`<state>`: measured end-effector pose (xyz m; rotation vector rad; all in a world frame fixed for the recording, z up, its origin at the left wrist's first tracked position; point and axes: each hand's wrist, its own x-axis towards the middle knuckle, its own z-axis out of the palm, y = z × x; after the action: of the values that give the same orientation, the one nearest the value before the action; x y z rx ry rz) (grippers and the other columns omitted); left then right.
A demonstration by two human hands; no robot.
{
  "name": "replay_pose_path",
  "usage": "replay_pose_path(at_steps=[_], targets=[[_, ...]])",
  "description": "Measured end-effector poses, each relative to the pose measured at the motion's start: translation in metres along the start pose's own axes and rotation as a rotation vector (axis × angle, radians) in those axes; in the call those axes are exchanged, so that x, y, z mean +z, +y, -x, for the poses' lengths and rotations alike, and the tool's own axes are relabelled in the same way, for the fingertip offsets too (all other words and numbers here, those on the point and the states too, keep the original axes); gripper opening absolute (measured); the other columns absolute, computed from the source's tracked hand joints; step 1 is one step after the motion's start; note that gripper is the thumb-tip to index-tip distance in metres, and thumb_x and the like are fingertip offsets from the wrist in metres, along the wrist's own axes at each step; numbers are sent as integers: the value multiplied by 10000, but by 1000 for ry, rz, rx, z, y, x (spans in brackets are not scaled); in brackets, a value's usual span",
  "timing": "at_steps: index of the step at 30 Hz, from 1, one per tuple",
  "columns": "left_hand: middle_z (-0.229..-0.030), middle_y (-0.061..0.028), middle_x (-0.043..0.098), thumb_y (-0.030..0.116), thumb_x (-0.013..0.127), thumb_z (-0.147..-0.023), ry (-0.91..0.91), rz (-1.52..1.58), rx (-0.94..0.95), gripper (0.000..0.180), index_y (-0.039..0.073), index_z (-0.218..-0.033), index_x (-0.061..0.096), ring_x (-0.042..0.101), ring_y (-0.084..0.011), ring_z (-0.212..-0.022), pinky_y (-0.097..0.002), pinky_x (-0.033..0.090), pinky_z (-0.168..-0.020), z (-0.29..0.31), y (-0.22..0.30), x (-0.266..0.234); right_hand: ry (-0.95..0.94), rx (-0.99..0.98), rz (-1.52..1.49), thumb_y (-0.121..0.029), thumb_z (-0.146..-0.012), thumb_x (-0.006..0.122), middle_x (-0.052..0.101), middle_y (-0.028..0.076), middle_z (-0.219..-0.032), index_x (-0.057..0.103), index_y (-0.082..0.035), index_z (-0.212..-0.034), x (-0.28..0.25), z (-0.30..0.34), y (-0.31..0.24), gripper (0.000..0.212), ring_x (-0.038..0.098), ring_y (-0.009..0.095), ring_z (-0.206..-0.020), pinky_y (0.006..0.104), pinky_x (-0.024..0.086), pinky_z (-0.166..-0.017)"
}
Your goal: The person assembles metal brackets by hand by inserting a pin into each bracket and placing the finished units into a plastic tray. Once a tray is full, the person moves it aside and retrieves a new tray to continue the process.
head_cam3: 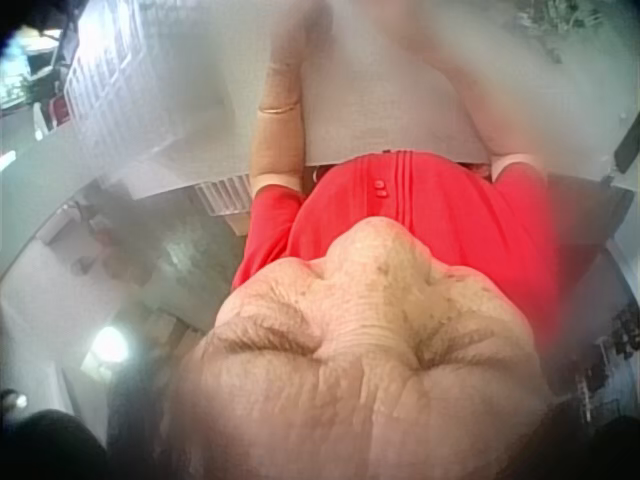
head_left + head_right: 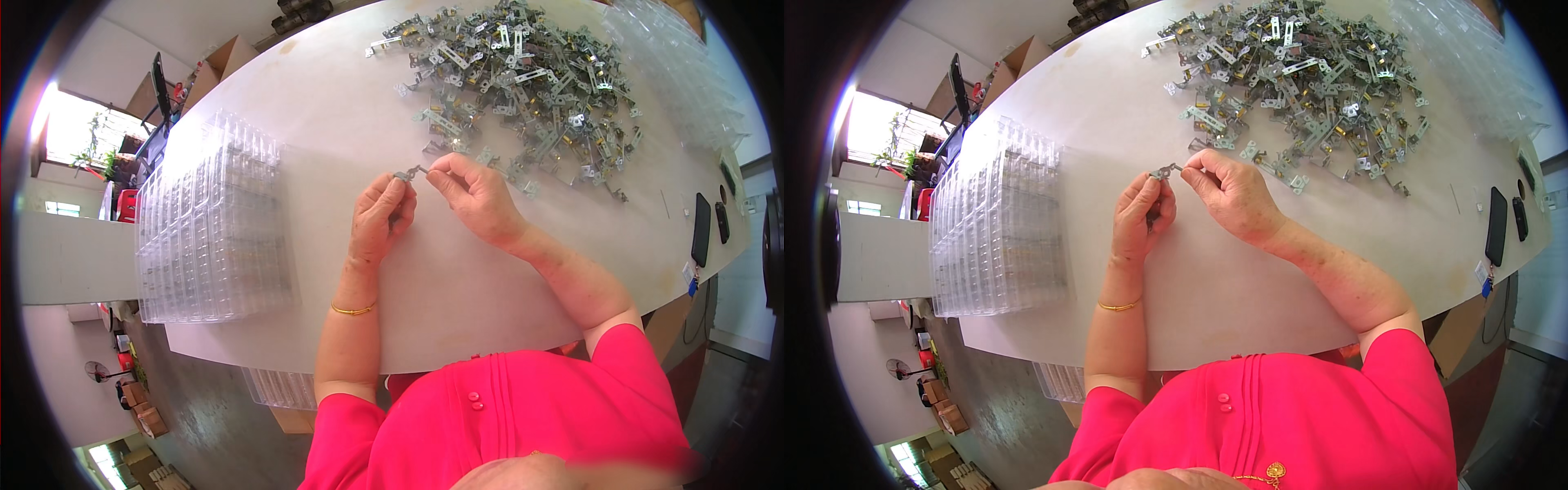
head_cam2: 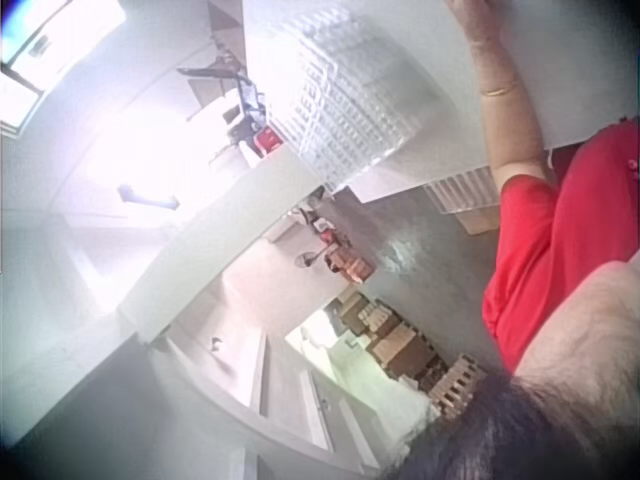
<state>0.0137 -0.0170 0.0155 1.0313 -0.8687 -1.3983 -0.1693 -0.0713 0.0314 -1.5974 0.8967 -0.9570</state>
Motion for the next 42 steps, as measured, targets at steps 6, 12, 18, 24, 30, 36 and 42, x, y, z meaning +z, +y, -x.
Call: replay_pose_path(at_steps=[6,12,18,24,30,36,42], targets=[[-658,11,537,293,524,-1045,2,-30,9,293,73,-867,600,418,-66,-515,-198,287,-459,-1,-1,0,-8,-11,-3,-171,-969,664,513,-17,-617,641,-40,-922,0,-1,4,141,415,64,-566,270,374,-518],[-649,28,531,263,546,-1036,-43,-180,61,262,69,-873,610,425,-51,-538,-198,297,-474,1,0,-2,-59,8,-6,-160,-992,626,569,9,-681,624,-36,-987,-1,0,2,125,480,73,-595,272,409,-540],[-664,36,523,238,551,-1035,-64,-336,134,236,43,-928,629,403,-37,-544,-197,293,-479,3,-5,3,-155,186,-220,-136,-1025,522,629,27,-792,612,-21,-1059,-7,-1,-12,150,559,84,-675,262,464,-599],[-700,37,551,194,660,-967,-91,-402,114,206,24,-856,627,480,-49,-642,-223,379,-555,7,0,10,-239,183,-154,-154,-1002,554,630,14,-805,646,-11,-988,-13,-4,-7,171,571,91,-719,261,479,-654],[-683,42,524,150,704,-928,-169,-517,127,187,19,-833,610,437,-55,-629,-232,371,-561,6,-11,6,-164,25,-148,-125,-970,635,635,15,-906,659,-31,-983,-7,-5,-5,98,581,98,-764,273,494,-698],[-733,42,565,150,701,-947,79,-657,333,139,21,-945,649,482,-42,-641,-217,400,-572,3,-19,9,-9,-122,-117,-123,-989,618,627,12,-881,649,-30,-979,-6,-6,-2,99,582,89,-768,269,499,-687],[-797,14,617,132,692,-947,88,-724,327,140,4,-992,657,517,-50,-693,-222,426,-610,4,-16,10,-127,99,-187,-117,-998,603,624,-10,-764,640,-29,-969,-10,-5,-9,100,586,71,-723,247,500,-667]])
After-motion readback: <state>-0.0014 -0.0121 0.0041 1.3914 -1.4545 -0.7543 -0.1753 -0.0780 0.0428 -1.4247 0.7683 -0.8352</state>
